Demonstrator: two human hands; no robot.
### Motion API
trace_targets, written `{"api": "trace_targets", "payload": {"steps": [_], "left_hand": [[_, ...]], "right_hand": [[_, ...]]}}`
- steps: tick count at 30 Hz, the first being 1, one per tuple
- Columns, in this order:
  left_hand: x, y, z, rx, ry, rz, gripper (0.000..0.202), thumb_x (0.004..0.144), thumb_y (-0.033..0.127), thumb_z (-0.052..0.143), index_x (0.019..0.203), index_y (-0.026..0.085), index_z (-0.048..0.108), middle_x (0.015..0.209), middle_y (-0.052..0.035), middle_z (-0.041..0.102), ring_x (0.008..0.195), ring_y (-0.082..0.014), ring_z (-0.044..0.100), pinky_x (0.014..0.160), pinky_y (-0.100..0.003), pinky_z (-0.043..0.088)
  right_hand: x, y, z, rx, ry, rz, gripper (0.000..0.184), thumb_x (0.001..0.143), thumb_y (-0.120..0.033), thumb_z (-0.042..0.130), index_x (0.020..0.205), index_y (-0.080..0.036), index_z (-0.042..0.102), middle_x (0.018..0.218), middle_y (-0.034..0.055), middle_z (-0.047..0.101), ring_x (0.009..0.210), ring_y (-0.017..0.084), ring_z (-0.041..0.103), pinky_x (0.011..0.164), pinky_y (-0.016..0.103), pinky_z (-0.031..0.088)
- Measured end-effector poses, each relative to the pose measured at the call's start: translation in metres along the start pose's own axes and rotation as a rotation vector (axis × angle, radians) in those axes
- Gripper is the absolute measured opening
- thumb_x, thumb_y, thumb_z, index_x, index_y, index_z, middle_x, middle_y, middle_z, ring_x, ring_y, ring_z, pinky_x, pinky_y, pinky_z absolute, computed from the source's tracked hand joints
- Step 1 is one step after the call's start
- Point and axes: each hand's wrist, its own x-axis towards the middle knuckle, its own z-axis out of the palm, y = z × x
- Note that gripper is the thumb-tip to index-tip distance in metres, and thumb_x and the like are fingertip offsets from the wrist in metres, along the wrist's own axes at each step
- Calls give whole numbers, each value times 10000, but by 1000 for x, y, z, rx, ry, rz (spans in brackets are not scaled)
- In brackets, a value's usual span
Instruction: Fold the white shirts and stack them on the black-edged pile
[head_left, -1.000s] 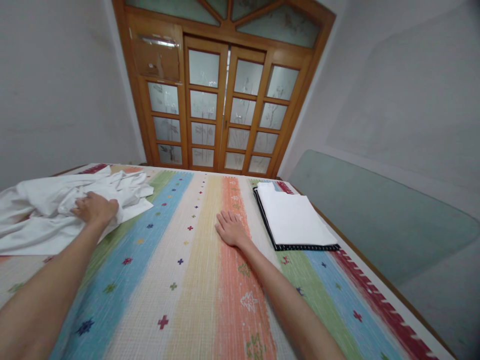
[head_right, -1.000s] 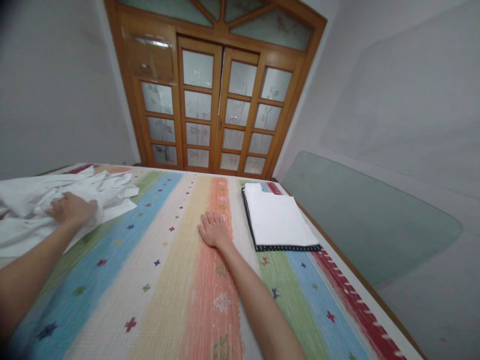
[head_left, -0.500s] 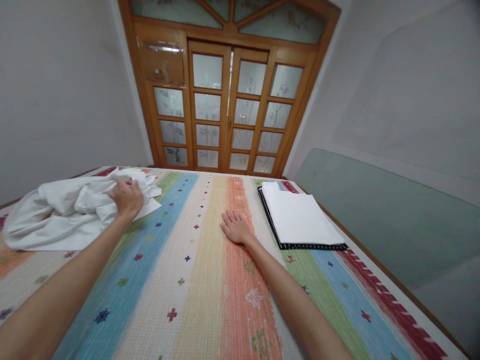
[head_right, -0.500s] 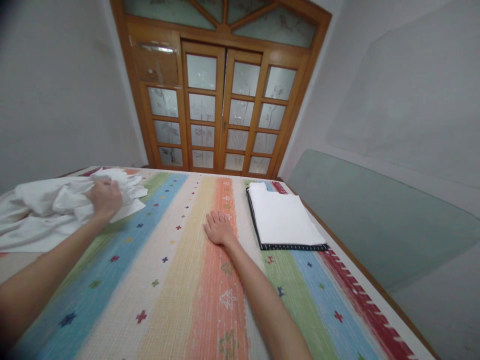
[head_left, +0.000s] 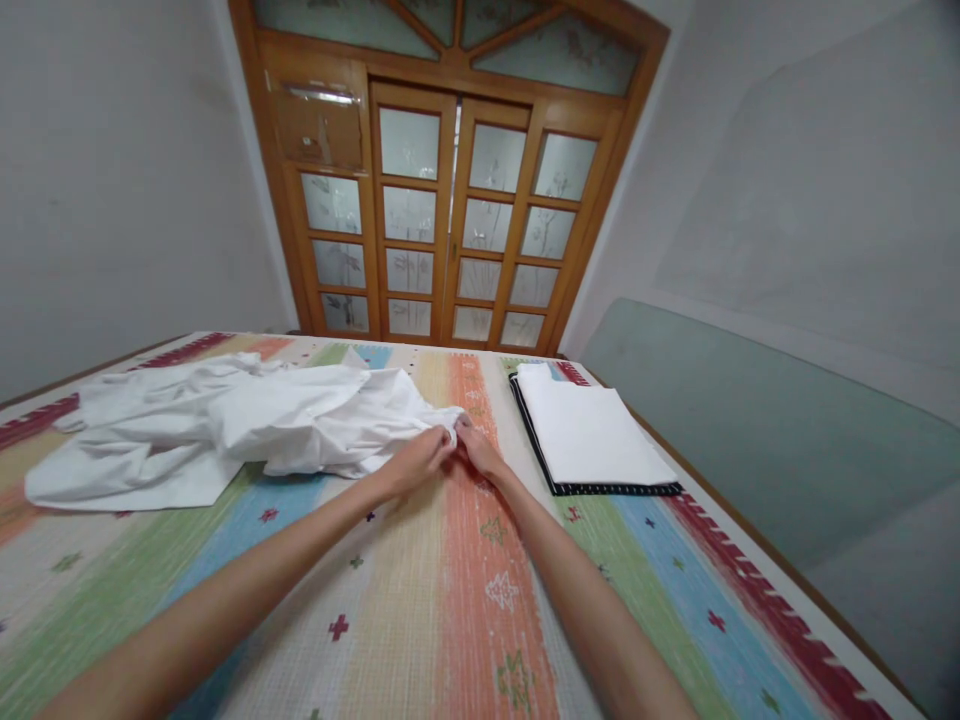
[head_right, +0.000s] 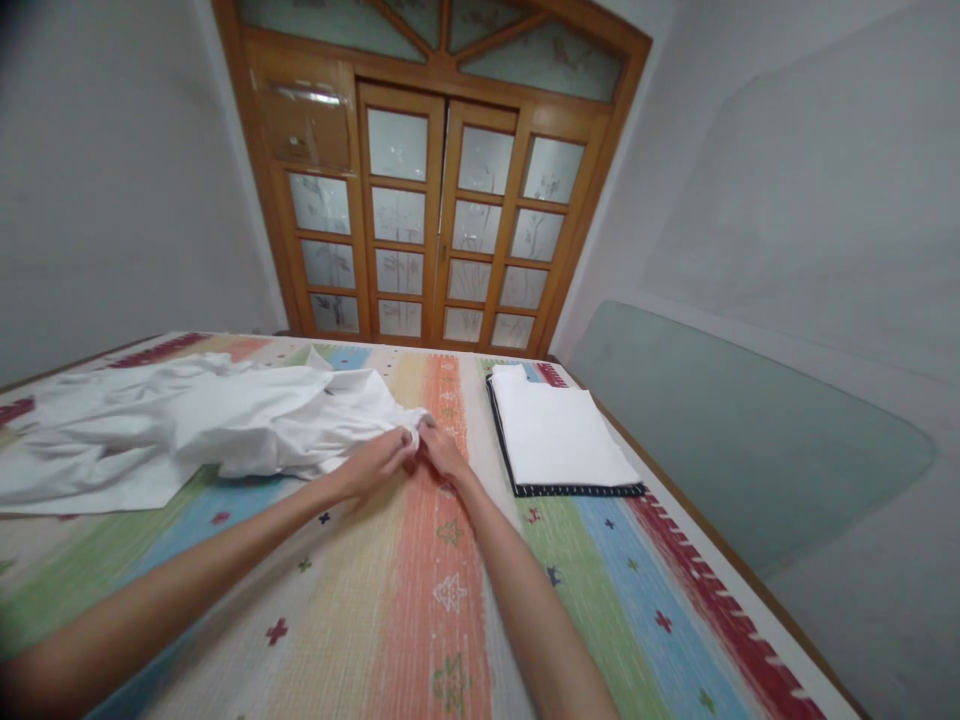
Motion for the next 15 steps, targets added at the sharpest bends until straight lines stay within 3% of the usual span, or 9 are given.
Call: {"api": "trace_targets", "payload": {"steps": [3,6,8,10,15], "left_hand": [[-6,12,27,24,-133,41,173,932,318,380,831,216,477,847,-47,608,776,-189,563,760,-339,465],[-12,13,31,47,-192,115,154,920,343,448,896,208,519,924,-62,633,838,-199,582,790,-341,461],[-14,9,24,68,-185,145,166,917,355,467,906,208,546,943,-66,647,868,-204,596,807,-342,461],[-14,3,12,133,-119,128,214,935,358,430,876,203,566,917,-78,652,859,-212,602,799,-349,464],[-12,-19,-34,470,151,39,218,910,284,413,850,190,601,864,-116,648,888,-256,590,831,-395,458]], "right_hand": [[-4,-1,-5,310,90,66,696,818,-785,354,832,-170,680,761,43,681,754,194,601,781,331,473],[-7,-3,-8,378,163,101,511,744,-642,574,872,-160,688,756,35,676,697,171,591,683,283,465],[-8,-4,-10,273,157,106,337,653,-440,692,838,-159,690,736,15,672,667,154,571,639,259,453],[-9,-6,-10,141,100,113,227,616,-299,680,791,-156,686,675,-14,645,625,136,546,596,239,433],[-11,-11,-9,-85,44,103,161,651,-238,650,781,-150,687,620,-42,601,591,113,519,558,208,396]]}}
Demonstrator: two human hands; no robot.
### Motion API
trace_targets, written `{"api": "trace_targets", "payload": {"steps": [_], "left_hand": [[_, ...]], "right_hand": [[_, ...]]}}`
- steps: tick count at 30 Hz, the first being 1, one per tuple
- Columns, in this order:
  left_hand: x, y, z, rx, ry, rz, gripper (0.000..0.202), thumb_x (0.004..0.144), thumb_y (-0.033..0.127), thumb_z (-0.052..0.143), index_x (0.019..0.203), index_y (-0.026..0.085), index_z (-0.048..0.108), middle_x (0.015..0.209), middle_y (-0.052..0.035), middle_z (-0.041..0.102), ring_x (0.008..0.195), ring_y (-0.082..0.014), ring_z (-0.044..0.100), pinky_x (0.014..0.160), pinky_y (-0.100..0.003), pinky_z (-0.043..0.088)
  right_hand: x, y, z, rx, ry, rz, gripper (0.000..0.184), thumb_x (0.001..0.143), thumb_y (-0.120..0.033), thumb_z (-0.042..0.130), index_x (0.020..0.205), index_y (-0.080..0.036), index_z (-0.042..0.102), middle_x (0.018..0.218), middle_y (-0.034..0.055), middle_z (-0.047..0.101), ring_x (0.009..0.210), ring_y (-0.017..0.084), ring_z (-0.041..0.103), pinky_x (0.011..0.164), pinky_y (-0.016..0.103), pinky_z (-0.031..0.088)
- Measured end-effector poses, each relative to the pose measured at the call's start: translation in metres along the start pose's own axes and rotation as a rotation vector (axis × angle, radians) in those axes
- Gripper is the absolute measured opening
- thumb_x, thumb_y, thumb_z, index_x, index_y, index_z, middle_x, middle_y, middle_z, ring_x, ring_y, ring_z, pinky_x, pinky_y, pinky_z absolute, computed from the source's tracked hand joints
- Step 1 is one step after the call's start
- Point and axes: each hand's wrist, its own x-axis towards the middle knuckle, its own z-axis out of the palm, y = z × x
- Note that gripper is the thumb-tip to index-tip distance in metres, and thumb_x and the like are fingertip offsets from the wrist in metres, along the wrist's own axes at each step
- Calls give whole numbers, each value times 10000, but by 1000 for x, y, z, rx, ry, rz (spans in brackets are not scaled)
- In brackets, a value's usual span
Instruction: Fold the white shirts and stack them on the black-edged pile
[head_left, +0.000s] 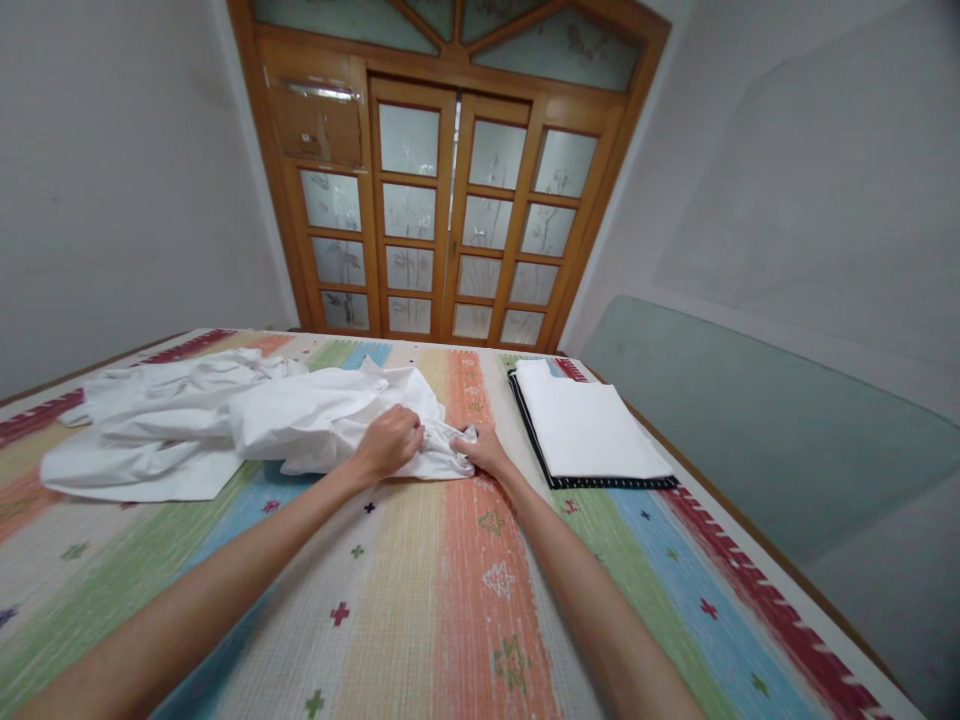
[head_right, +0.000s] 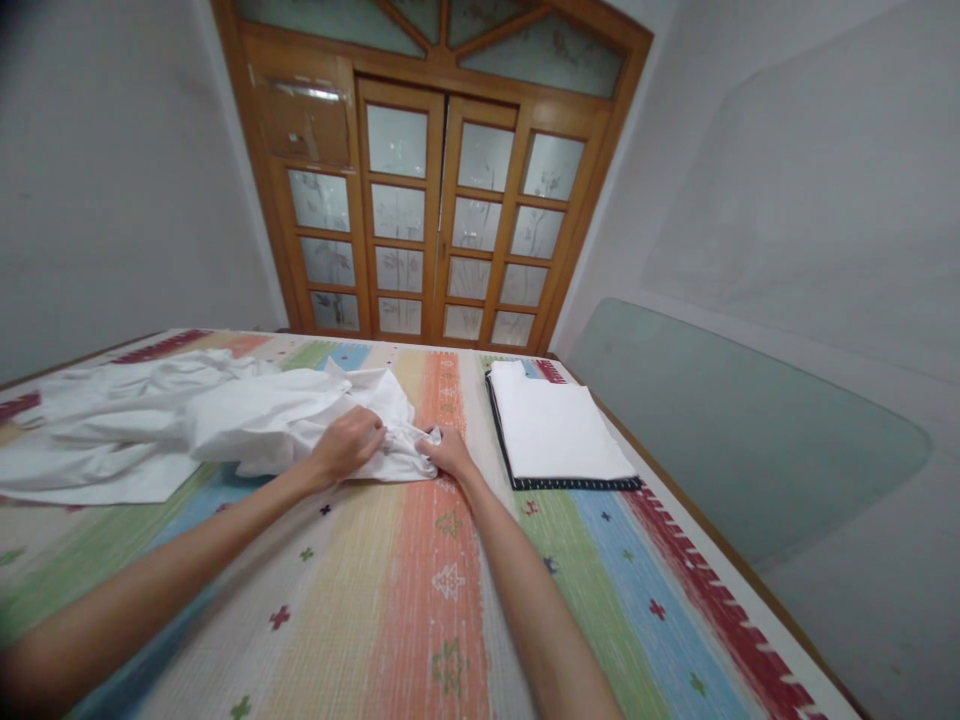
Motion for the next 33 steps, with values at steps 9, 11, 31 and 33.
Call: {"api": "trace_targets", "payload": {"steps": [9,11,31,33], "left_hand": [[-29,-66,-45,383,-121,-455,498,879,354,410,1249,38,516,1173,-235,647,1054,-352,609,905,-447,423],[-43,-66,-46,416,-152,-457,521,885,370,389,1263,33,510,1178,-240,650,1069,-358,609,917,-452,414],[-65,-61,-91,341,1,-206,359,797,229,474,1072,108,670,1023,-231,665,1064,-389,595,907,-514,474],[-60,-61,-94,346,-43,-127,370,779,147,462,1086,117,667,1038,-220,661,1076,-372,599,913,-489,480]], "right_hand": [[-5,-8,5,-303,65,-122,114,716,-176,593,763,-150,694,664,-6,642,649,138,553,622,226,389],[-6,-9,6,-400,88,-135,152,743,-172,570,807,-148,706,735,25,677,691,156,579,665,243,403],[-22,-81,-88,-974,434,-49,288,835,-144,457,930,-178,727,1012,118,708,997,279,540,811,364,372],[-26,-87,-104,-998,480,-56,305,829,-132,450,938,-168,732,1023,123,709,990,282,534,817,376,368]]}}
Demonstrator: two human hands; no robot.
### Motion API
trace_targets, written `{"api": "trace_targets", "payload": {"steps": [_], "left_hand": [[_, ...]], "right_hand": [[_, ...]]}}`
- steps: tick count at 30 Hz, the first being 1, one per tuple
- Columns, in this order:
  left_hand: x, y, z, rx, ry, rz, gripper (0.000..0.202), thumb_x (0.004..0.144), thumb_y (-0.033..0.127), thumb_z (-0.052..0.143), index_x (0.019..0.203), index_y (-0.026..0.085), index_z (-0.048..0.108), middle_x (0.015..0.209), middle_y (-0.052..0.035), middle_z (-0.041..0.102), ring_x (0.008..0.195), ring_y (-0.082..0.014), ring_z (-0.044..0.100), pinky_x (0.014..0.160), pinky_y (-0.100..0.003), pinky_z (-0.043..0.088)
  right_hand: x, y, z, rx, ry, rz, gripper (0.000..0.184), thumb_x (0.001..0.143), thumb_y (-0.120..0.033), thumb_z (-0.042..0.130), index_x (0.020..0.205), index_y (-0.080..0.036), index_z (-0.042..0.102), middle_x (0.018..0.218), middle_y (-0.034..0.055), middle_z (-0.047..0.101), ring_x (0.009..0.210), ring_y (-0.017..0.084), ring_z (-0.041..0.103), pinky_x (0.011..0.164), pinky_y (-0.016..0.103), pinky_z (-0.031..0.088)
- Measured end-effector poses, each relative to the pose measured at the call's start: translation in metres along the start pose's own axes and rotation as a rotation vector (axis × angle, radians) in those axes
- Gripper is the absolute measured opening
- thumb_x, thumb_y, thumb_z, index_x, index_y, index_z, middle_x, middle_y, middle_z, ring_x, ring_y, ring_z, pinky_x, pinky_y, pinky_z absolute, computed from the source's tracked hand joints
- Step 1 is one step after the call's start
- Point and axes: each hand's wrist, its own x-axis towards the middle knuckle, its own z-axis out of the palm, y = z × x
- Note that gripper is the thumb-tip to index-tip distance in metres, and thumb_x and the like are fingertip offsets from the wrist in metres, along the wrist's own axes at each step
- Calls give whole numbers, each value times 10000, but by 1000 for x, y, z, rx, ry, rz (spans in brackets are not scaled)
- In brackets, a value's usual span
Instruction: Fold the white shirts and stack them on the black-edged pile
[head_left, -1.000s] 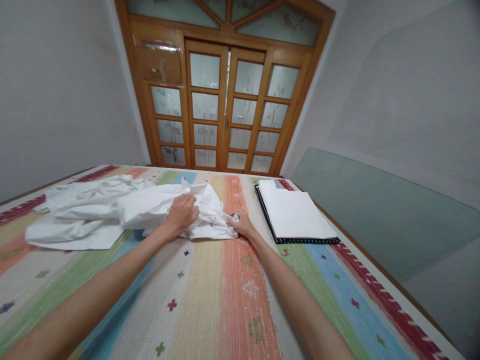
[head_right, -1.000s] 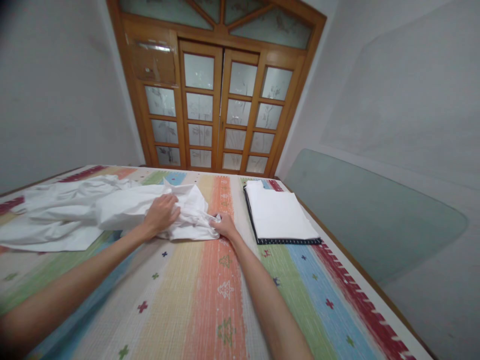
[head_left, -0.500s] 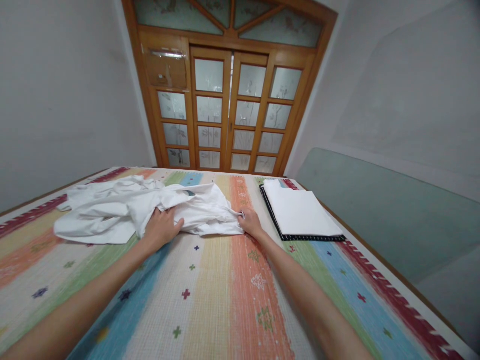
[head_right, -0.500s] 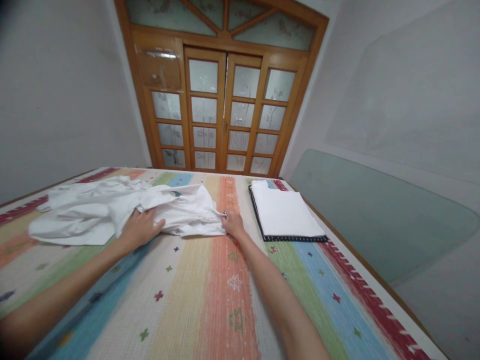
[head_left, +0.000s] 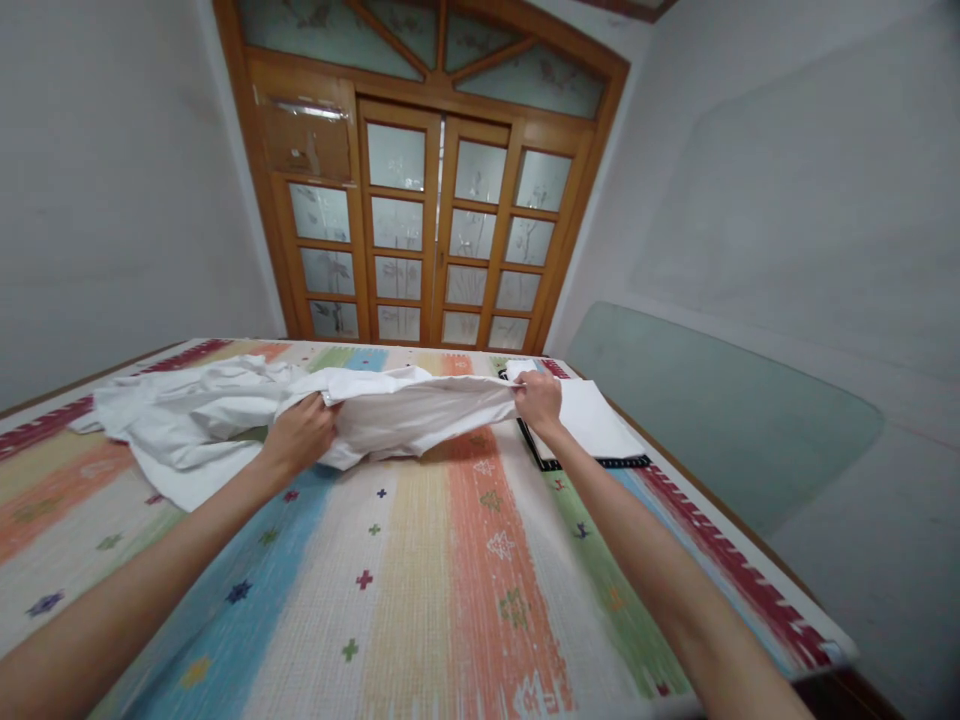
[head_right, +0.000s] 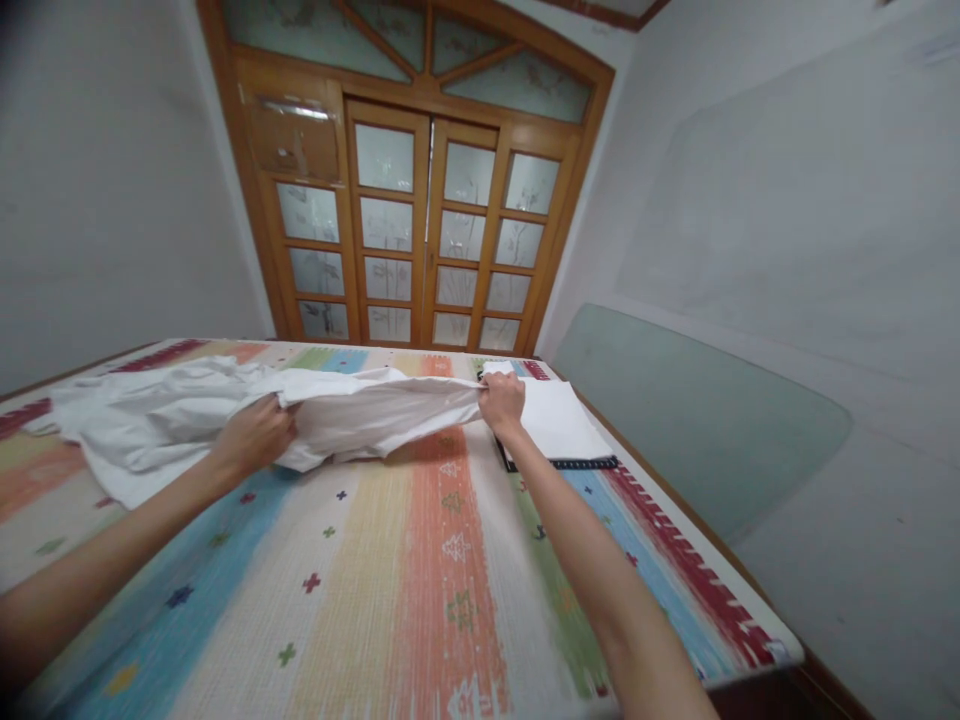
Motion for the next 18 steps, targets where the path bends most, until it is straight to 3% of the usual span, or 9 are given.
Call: {"api": "trace_targets", "payload": {"steps": [6,10,13,15,18], "left_hand": [[14,-24,-8,-36,-105,113,465,752,50,417,1127,186,656,1143,-169,661,1079,-307,627,926,-420,488],[29,-40,-35,-146,-121,133,560,754,76,397,1252,240,592,1244,-116,641,1153,-275,600,1001,-430,453],[36,-36,-64,-192,-32,143,606,741,55,366,1298,204,550,1336,-98,589,1235,-254,541,1063,-438,402],[39,-29,-81,-185,88,141,639,716,32,363,1321,162,520,1374,-102,555,1266,-250,508,1082,-441,380],[48,-20,-93,-197,256,145,641,705,21,353,1320,128,499,1365,-106,553,1293,-235,476,1122,-446,335]], "right_hand": [[14,31,-34,-87,103,0,332,792,-116,466,943,-173,756,985,133,723,960,298,533,823,417,380],[35,48,-57,-35,160,16,343,761,-143,486,941,-198,773,910,101,729,863,264,562,801,391,409],[51,56,-76,60,302,42,345,784,-168,469,955,-185,768,922,105,718,852,257,559,809,387,416],[58,57,-87,109,398,46,354,818,-175,449,1001,-162,753,970,128,703,900,268,544,839,403,403],[65,53,-94,131,466,48,351,869,-207,433,1052,-144,725,1028,159,673,981,293,501,882,447,365]]}}
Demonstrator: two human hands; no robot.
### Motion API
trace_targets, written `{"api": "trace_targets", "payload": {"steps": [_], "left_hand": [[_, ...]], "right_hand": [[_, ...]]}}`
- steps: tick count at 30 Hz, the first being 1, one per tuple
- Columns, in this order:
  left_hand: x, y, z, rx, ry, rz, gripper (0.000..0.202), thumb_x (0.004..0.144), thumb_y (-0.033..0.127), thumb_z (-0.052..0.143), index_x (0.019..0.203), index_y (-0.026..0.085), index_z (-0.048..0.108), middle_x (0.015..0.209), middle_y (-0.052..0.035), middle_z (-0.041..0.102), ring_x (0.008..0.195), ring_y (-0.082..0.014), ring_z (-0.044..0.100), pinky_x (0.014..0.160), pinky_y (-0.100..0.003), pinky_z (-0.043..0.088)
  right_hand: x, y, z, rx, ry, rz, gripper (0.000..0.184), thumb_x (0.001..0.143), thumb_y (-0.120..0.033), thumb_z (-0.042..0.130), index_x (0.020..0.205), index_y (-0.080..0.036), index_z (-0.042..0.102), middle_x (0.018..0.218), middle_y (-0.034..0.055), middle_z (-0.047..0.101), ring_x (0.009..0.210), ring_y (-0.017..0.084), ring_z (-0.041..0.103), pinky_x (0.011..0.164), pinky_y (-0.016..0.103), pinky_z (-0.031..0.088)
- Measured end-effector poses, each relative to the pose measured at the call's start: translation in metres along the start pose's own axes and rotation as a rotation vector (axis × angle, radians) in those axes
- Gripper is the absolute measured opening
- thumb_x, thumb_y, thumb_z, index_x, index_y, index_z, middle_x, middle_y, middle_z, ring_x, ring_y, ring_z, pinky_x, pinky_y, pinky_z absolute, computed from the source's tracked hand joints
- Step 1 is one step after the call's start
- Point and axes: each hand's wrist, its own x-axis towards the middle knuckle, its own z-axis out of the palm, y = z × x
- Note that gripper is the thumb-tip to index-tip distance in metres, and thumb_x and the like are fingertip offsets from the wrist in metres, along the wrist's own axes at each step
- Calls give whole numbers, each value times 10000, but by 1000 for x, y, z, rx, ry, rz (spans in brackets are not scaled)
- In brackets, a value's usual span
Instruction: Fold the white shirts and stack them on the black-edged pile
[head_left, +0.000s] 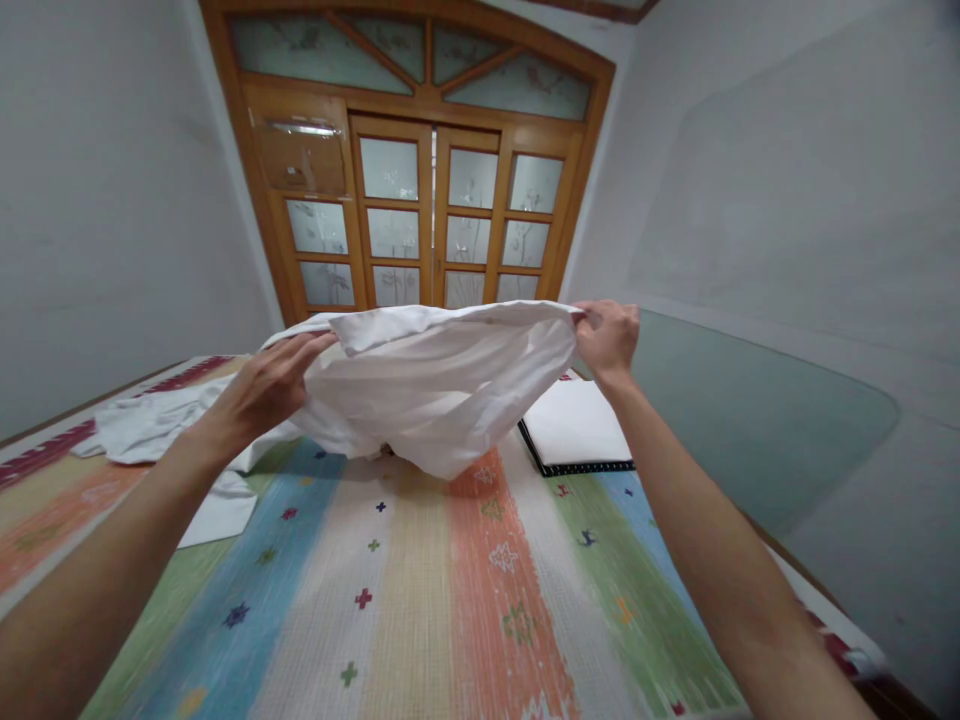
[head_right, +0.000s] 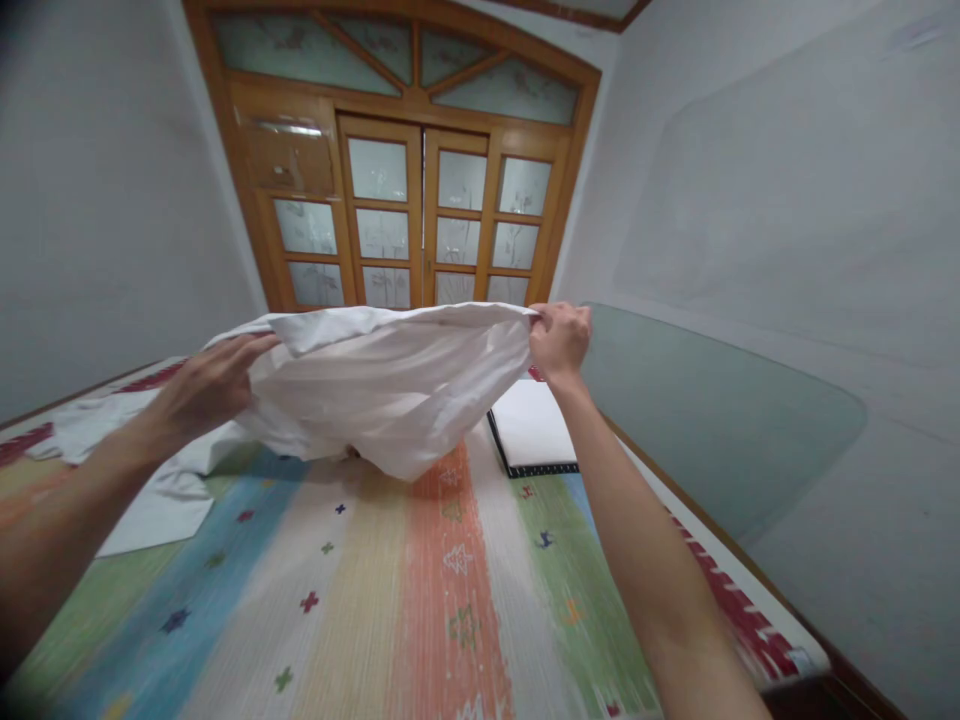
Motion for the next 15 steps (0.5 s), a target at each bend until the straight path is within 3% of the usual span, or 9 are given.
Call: {"api": "trace_targets", "payload": {"steps": [2,5,10,15], "left_hand": [[9,-1,8,-47,45,-27,633,698,25,341,1299,136,506,1355,-97,559,1299,-222,472,1138,-434,323],[20,-9,37,-126,-14,-115,662,659,44,348,1288,168,514,1338,-86,572,1280,-213,499,1115,-389,370],[16,-21,105,-103,-203,-222,700,629,87,417,1326,91,480,1327,-160,584,1261,-262,521,1106,-423,376],[-9,-26,154,-102,-458,-381,365,822,266,356,1052,121,599,1098,-184,689,1031,-306,647,914,-432,496]], "right_hand": [[-1,-6,6,-34,-16,0,333,880,-227,445,1040,-139,723,1044,172,657,1021,316,468,897,486,337],[-15,-18,27,-113,-160,-53,296,856,-189,478,991,-154,739,1043,165,662,1057,329,449,912,516,311],[-66,-34,80,-214,-595,-191,291,855,-121,481,952,-143,754,1009,188,701,1098,332,510,929,468,341],[-110,-41,122,-106,-1019,-185,332,915,-191,463,1134,-113,700,1123,199,692,1079,297,602,871,356,426]]}}
